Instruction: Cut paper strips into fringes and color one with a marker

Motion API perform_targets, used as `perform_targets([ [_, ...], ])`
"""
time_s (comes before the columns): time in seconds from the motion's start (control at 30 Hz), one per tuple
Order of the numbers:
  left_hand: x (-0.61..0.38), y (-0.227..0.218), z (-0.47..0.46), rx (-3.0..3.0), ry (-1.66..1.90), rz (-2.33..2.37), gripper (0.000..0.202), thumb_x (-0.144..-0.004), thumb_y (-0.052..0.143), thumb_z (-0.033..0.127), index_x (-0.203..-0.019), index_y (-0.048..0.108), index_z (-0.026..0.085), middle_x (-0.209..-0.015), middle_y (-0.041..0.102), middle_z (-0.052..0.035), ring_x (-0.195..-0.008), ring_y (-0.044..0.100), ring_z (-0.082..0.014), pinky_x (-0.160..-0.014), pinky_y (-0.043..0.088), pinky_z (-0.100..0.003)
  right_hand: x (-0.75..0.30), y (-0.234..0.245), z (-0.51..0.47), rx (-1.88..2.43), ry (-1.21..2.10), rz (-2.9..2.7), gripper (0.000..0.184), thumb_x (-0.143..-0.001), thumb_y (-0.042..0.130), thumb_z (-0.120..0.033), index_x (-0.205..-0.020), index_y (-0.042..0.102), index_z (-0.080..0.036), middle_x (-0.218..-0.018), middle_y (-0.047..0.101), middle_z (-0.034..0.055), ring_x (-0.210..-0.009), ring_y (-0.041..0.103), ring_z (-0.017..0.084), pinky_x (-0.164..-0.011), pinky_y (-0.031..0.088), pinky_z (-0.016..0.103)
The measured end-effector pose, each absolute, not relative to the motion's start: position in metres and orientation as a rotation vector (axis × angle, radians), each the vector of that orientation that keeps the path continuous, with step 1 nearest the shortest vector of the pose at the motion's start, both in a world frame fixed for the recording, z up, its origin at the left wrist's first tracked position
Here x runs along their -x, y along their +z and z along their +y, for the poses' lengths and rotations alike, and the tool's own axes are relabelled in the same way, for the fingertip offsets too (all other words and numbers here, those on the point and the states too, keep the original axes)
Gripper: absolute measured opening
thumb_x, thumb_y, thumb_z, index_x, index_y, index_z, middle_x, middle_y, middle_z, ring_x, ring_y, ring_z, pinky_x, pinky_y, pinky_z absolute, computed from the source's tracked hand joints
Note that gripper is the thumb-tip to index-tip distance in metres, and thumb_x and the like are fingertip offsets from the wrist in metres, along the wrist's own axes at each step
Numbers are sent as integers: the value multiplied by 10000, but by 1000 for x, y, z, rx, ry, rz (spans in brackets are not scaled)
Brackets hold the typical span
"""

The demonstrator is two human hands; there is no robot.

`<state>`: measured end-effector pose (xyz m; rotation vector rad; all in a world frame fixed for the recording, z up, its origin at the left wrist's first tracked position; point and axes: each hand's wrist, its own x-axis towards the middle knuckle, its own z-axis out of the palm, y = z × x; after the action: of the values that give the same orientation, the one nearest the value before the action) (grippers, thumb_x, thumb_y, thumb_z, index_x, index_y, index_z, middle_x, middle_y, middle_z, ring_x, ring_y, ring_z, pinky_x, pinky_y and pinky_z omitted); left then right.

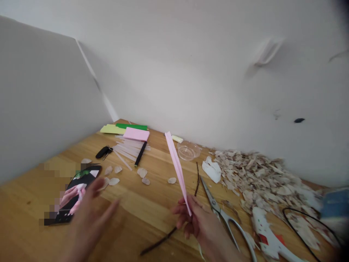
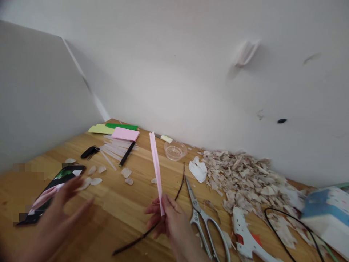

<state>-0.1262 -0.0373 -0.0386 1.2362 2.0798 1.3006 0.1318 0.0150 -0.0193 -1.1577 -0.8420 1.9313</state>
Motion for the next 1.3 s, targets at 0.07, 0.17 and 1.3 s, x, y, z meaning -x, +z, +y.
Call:
perform_targets([
  [0.07,80,-22,-16,-1152,1350,1609,569,-676,635,430,-1151,437,187,-1114,585,-118,-1015,577,-277,-893,431,-439,-122,-28,6,1136,1941,-866,542,-607,659,-645,-807,525,-159,-738,670,61,-508,610,132,-354,412,168],
  [0.17,29,-7,9,-789,1234,1262,487,-669,626,457,-1045,506,172,-1039,648,-113,-891,645,-246,-816,480,-383,-112,-40,-5,1132,1968,-961,614,-606,586,-730,-834,516,-164,-749,664,60,-504,608,140,-356,417,182],
  [1.3,18,-25,12,-556,1138,1132,359,-501,796,433,-638,686,120,-560,655,-44,-505,569,-150,-521,450,-253,-142,-31,3,1367,1459,-1823,215,-829,433,-333,-808,585,-183,-658,610,6,-574,556,133,-541,407,215],
])
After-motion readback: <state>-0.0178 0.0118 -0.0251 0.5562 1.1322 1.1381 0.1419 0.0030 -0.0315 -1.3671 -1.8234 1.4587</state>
